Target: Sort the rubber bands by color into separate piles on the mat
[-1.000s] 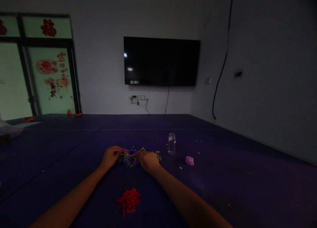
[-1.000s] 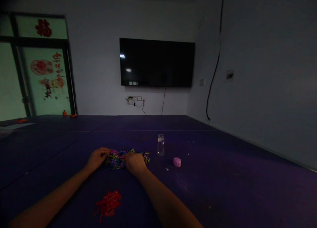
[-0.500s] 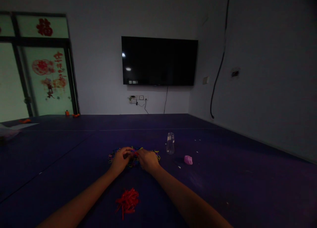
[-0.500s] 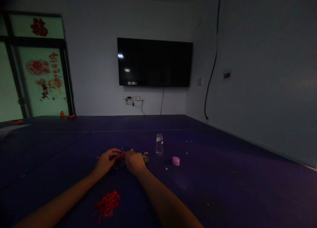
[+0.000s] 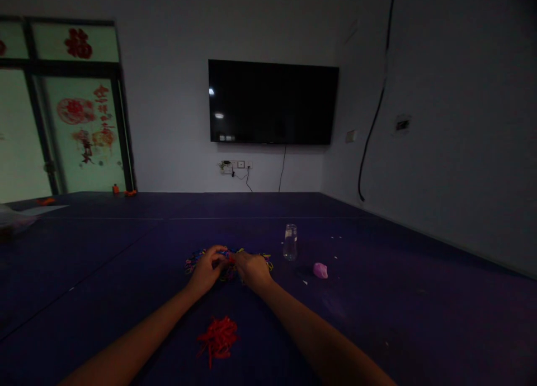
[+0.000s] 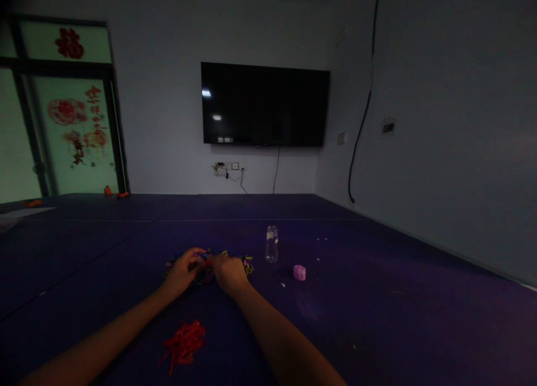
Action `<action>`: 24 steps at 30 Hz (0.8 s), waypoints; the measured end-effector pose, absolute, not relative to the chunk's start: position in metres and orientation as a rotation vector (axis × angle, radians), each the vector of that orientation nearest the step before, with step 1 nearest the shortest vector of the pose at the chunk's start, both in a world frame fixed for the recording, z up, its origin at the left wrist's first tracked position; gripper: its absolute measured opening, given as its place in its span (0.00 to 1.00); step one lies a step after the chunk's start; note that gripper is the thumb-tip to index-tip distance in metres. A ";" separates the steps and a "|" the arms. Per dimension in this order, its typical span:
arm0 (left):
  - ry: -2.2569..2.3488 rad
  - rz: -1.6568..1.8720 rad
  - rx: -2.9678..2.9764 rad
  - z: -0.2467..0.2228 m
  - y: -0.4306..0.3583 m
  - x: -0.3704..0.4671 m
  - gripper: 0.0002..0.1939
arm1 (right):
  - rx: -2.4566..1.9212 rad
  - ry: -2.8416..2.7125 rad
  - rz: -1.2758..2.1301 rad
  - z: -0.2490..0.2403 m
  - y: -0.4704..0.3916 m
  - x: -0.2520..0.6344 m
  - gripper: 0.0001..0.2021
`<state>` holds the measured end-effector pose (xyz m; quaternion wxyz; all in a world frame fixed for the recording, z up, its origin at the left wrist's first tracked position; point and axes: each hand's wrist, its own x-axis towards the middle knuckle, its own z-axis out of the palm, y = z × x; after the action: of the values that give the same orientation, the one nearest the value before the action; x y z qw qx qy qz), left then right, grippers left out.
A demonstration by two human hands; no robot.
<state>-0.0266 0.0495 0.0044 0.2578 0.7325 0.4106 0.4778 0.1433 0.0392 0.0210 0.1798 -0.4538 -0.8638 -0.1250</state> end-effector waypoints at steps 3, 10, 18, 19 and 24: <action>1.094 1.290 1.981 0.004 0.050 -0.025 0.14 | -1.250 -2.476 -0.351 0.022 0.039 0.143 0.16; 1.084 1.300 1.981 0.004 0.049 -0.024 0.14 | -1.300 -2.485 -0.326 0.021 0.041 0.144 0.14; 1.213 1.187 2.425 0.004 0.044 -0.028 0.04 | -1.512 -2.251 -0.277 0.019 0.045 0.144 0.13; 1.188 1.145 2.521 0.003 0.044 -0.028 0.04 | -1.523 -2.236 -0.280 0.018 0.046 0.144 0.13; 1.092 1.047 2.741 -0.001 0.047 -0.030 0.02 | -1.533 -2.225 -0.283 0.015 0.050 0.143 0.12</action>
<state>-0.0303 0.0469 -0.0013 0.0053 0.8755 0.3488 0.3345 0.1431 0.0501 0.0148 0.2110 -0.5516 -0.8006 -0.1017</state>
